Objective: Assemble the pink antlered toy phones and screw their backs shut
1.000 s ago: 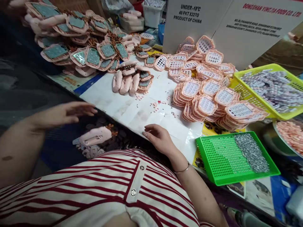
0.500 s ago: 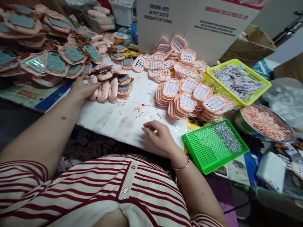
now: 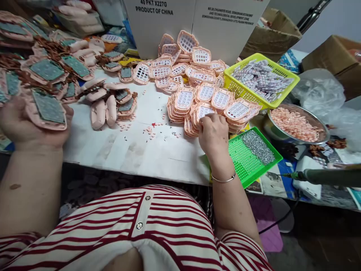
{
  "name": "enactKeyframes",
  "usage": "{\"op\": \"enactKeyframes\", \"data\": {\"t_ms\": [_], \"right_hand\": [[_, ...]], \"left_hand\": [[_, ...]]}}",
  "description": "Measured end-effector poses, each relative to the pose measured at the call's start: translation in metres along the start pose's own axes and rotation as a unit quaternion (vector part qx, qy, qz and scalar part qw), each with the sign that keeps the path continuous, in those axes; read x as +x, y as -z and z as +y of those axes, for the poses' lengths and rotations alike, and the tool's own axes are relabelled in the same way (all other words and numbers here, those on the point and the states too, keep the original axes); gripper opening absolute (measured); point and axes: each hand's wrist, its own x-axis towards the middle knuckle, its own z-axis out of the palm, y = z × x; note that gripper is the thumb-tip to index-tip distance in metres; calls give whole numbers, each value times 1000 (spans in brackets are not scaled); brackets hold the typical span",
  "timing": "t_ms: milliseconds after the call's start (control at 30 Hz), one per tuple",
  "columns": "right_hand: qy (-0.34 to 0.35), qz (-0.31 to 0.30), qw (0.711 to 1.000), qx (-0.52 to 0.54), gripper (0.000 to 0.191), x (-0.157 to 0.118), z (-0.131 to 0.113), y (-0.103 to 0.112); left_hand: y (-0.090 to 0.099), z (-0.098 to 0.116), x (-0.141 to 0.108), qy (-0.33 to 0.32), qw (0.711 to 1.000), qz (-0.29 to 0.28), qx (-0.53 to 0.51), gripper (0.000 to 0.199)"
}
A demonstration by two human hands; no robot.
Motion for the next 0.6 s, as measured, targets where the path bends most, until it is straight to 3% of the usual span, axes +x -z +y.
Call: {"op": "enactKeyframes", "data": {"t_ms": [100, 200, 267, 400, 500, 600], "right_hand": [[0, 18, 1000, -6, 23, -2, 5, -3], [2, 28, 999, -19, 24, -9, 11, -7], [-3, 29, 999, -28, 25, -15, 12, -7], [-27, 55, 998, -3, 29, -14, 15, 1], [-54, 86, 995, -12, 28, 8, 26, 8], [-76, 29, 994, -70, 24, 38, 40, 9]], "left_hand": [[-28, 27, -27, -15, 979, -50, -195, 46], [-57, 35, -53, 63, 945, -131, -294, 61], [-72, 31, -69, 141, 920, -184, -317, 67], [-93, 20, -96, 208, 880, -251, -345, 74], [-106, 13, -110, 250, 851, -288, -361, 74], [-114, 9, -120, 273, 835, -305, -368, 79]]}}
